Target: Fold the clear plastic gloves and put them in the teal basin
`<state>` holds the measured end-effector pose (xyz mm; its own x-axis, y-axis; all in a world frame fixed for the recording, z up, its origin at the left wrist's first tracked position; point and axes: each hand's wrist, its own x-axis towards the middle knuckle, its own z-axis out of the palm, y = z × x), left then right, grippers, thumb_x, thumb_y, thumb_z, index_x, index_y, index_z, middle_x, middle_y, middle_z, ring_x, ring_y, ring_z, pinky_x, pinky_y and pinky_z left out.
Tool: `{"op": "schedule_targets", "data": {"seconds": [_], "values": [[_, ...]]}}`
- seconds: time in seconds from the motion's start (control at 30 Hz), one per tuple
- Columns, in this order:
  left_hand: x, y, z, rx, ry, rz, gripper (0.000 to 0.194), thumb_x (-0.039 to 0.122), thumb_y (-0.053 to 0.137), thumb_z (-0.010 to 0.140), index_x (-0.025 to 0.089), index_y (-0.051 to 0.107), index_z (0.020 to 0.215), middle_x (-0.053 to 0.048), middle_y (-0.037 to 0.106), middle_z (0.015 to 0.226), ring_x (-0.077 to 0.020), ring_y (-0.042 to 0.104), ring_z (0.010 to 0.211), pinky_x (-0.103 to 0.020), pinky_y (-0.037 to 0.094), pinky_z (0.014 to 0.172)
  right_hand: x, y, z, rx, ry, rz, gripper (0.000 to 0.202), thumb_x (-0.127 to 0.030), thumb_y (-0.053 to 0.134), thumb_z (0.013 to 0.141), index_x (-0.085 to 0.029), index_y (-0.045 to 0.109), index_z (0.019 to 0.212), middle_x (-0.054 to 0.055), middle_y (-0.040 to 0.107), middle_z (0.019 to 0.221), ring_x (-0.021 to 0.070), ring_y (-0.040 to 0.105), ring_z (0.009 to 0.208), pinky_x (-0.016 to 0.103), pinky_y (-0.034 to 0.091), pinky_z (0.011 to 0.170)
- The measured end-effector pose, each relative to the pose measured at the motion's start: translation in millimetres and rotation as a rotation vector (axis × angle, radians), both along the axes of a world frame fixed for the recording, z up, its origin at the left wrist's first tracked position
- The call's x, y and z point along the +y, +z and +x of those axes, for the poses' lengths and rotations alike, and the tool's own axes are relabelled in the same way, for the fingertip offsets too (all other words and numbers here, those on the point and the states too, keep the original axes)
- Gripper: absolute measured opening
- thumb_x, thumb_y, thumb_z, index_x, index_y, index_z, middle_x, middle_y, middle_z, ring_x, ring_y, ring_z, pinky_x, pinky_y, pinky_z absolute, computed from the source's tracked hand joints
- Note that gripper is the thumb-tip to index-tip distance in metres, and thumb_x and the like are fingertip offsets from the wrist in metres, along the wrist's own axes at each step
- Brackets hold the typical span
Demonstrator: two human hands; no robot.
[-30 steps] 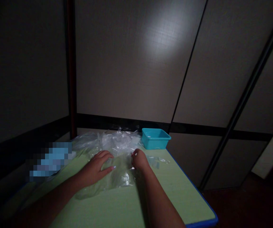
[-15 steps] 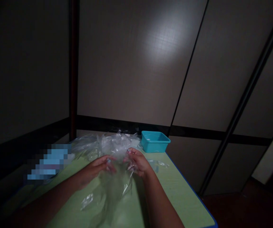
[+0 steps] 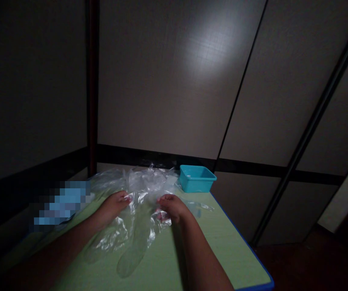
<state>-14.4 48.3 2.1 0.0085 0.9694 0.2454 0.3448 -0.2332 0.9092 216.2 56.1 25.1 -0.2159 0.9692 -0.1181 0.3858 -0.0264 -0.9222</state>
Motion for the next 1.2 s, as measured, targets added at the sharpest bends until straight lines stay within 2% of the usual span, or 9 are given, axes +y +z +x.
{"op": "schedule_targets", "data": {"seconds": [0.2, 0.33, 0.43, 0.6, 0.73, 0.8, 0.87, 1.0, 1.2], "values": [[-3, 4.3, -2, 0.238, 0.120, 0.136, 0.013, 0.028, 0.058, 0.068, 0.019, 0.054, 0.078, 0.001, 0.053, 0.072, -0.0174, 0.054, 0.070, -0.026, 0.039, 0.066, 1, -4.9, 5, -0.460, -0.122, 0.134, 0.015, -0.025, 0.066, 0.064, -0.015, 0.056, 0.060, 0.002, 0.059, 0.052, 0.0160, 0.058, 0.055, 0.024, 0.041, 0.054], [-13, 12.6, -2, 0.477, 0.173, 0.244, 0.018, 0.027, 0.057, 0.073, 0.020, 0.055, 0.089, -0.005, 0.055, 0.095, -0.0227, 0.051, 0.094, -0.033, 0.036, 0.084, -2, 8.4, 10, -0.631, -0.312, 0.324, 0.024, -0.035, 0.055, 0.076, -0.014, 0.058, 0.087, 0.015, 0.063, 0.092, 0.0256, 0.057, 0.086, 0.033, 0.039, 0.073], [-23, 21.0, 2, 0.731, 0.254, 0.336, 0.026, 0.030, 0.053, 0.078, 0.019, 0.055, 0.101, -0.009, 0.054, 0.105, -0.0266, 0.047, 0.103, -0.040, 0.032, 0.091, -9, 16.5, 3, -0.683, -0.359, 0.551, 0.033, -0.038, 0.041, 0.085, -0.016, 0.051, 0.108, 0.015, 0.055, 0.112, 0.0248, 0.052, 0.100, 0.034, 0.036, 0.083], [-36, 18.4, 16, 0.778, 0.180, 0.494, 0.038, 0.033, 0.051, 0.081, 0.019, 0.051, 0.117, -0.012, 0.043, 0.131, -0.0281, 0.032, 0.124, -0.047, 0.012, 0.106, -24, 5.8, -25, -0.794, -0.038, 0.717, 0.056, -0.041, 0.043, 0.084, -0.024, 0.030, 0.135, 0.010, 0.027, 0.143, 0.0266, 0.023, 0.130, 0.049, 0.012, 0.103], [-43, 2.3, 27, 0.705, -0.245, 0.328, 0.060, 0.047, 0.037, 0.088, 0.023, 0.021, 0.140, -0.006, 0.017, 0.147, -0.0240, 0.015, 0.134, -0.044, 0.015, 0.107, -28, -11.9, -41, -0.898, 0.363, 0.520, 0.066, -0.046, 0.037, 0.085, -0.030, 0.005, 0.141, 0.005, 0.002, 0.149, 0.0275, -0.003, 0.135, 0.061, -0.003, 0.099], [-47, -3.1, 28, 0.715, -0.415, 0.197, 0.063, 0.051, 0.029, 0.089, 0.024, 0.007, 0.142, -0.005, 0.006, 0.148, -0.0230, 0.008, 0.135, -0.044, 0.015, 0.107, -28, -17.4, -42, -0.925, 0.440, 0.476, 0.067, -0.047, 0.035, 0.085, -0.031, 0.002, 0.141, 0.005, -0.002, 0.149, 0.0277, -0.007, 0.134, 0.064, -0.008, 0.096], [-49, -5.3, 26, 0.764, -0.457, 0.130, 0.065, 0.055, 0.025, 0.088, 0.026, 0.005, 0.142, -0.005, 0.003, 0.148, -0.0240, 0.004, 0.135, -0.049, 0.011, 0.106, -27, -19.7, -40, -0.929, 0.455, 0.456, 0.069, -0.050, 0.035, 0.084, -0.031, 0.001, 0.141, 0.005, -0.004, 0.148, 0.0287, -0.009, 0.134, 0.065, -0.010, 0.094], [-48, -6.1, 16, 0.879, -0.313, 0.107, 0.066, 0.062, 0.023, 0.085, 0.029, 0.014, 0.141, -0.008, 0.011, 0.147, -0.0273, 0.006, 0.135, -0.059, 0.005, 0.102, -28, -18.2, -35, -0.913, 0.432, 0.363, 0.070, -0.057, 0.034, 0.083, -0.033, 0.000, 0.140, 0.006, -0.008, 0.147, 0.0308, -0.008, 0.133, 0.068, -0.010, 0.091], [-38, -5.6, 9, 0.993, 0.111, 0.120, 0.068, 0.063, 0.035, 0.081, 0.022, 0.038, 0.134, -0.017, 0.025, 0.142, -0.0355, 0.010, 0.133, -0.063, -0.005, 0.097, -34, -9.3, -33, -0.927, 0.415, 0.260, 0.075, -0.064, 0.036, 0.080, -0.036, -0.002, 0.138, 0.004, -0.011, 0.146, 0.0309, -0.011, 0.132, 0.066, -0.011, 0.092]]}}
